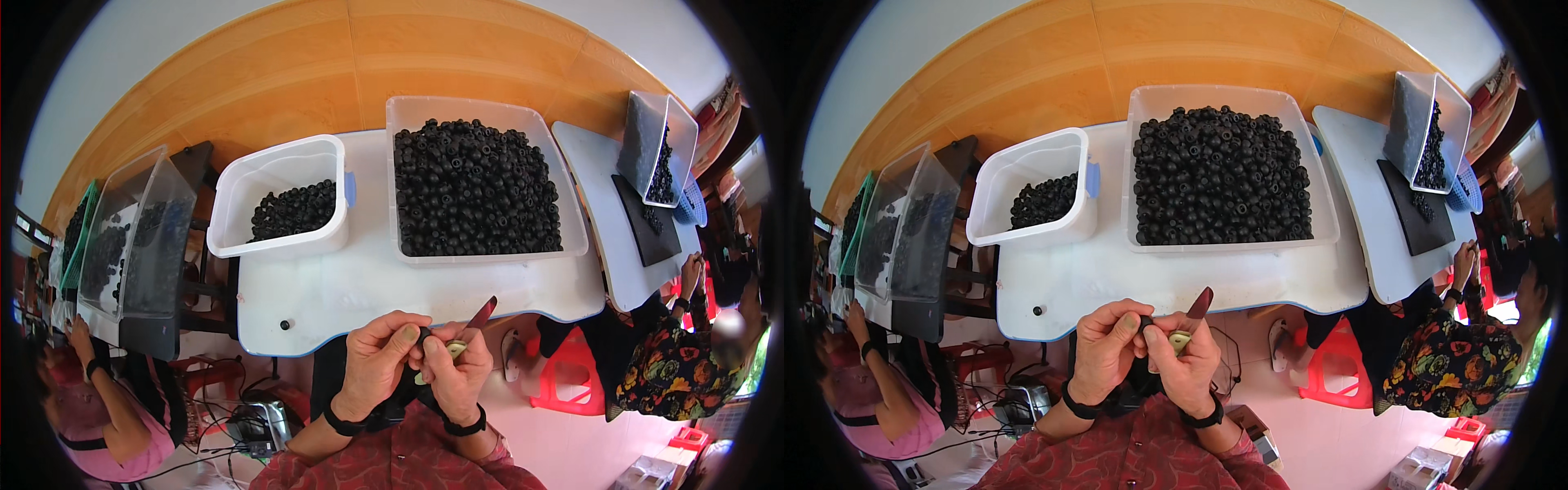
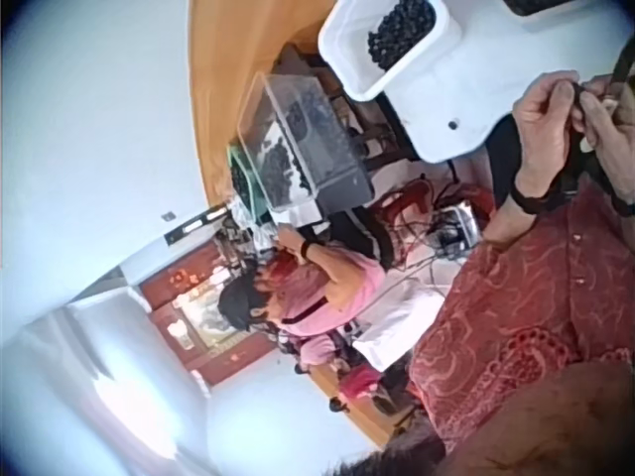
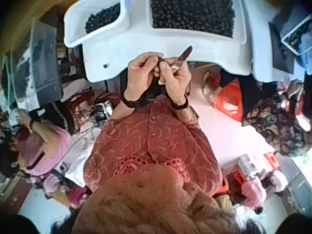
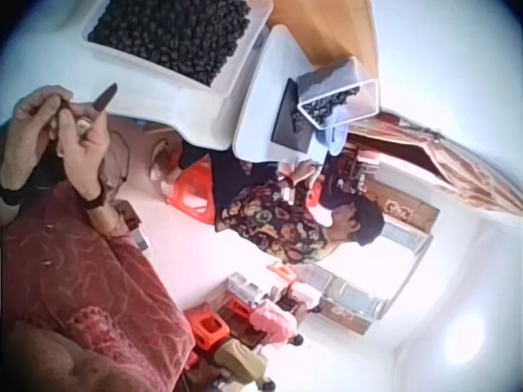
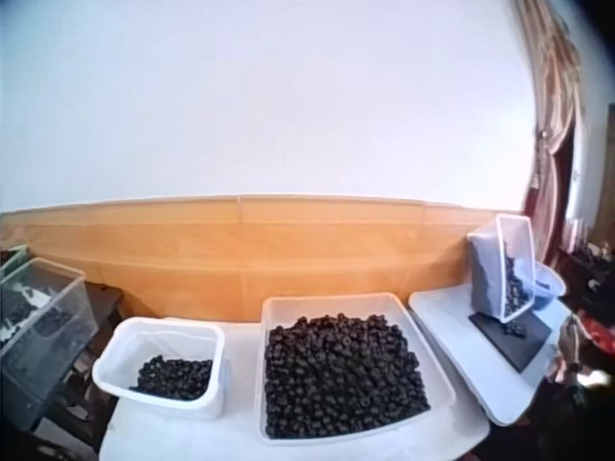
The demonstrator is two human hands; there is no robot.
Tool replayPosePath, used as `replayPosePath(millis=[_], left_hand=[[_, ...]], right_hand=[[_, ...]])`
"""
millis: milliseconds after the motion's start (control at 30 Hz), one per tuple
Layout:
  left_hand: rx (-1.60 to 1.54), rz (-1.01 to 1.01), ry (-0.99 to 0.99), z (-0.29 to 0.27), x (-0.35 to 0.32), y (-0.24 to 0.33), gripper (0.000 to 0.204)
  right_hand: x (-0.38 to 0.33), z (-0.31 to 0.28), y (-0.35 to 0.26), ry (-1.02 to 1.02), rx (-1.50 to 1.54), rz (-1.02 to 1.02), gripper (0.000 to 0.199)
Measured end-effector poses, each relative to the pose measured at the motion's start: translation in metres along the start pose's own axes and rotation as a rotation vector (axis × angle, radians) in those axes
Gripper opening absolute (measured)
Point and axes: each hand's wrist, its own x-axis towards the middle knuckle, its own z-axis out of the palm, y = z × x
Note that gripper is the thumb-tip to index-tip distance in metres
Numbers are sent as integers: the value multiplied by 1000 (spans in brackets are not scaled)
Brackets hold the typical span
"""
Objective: Manually trimming flash or excess material from small black rubber components using a hand knife.
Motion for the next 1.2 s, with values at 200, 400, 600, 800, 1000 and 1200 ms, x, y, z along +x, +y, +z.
replayPosePath(millis=[200, 400, 600, 800, 1000, 1200], left_hand=[[-4, -27, 49, -2, 1, -4, 20], [-38, -56, 56, -4, 0, -4, 22], [-43, -60, 85, -5, -1, -3, 22], [45, 17, 154, -3, -1, -6, 19], [86, 61, 279, -1, -2, -10, 18], [57, 19, 323, -1, -1, -11, 19]], right_hand=[[0, -1, -1, -6, -13, 6, 17], [-1, -1, 1, -15, -31, 32, 18], [-2, 3, 0, -16, -57, 1, 20], [-3, 3, 11, 16, -160, -96, 17], [-4, 2, 31, 71, -324, -221, 18], [-4, 2, 35, 95, -429, -304, 19]])
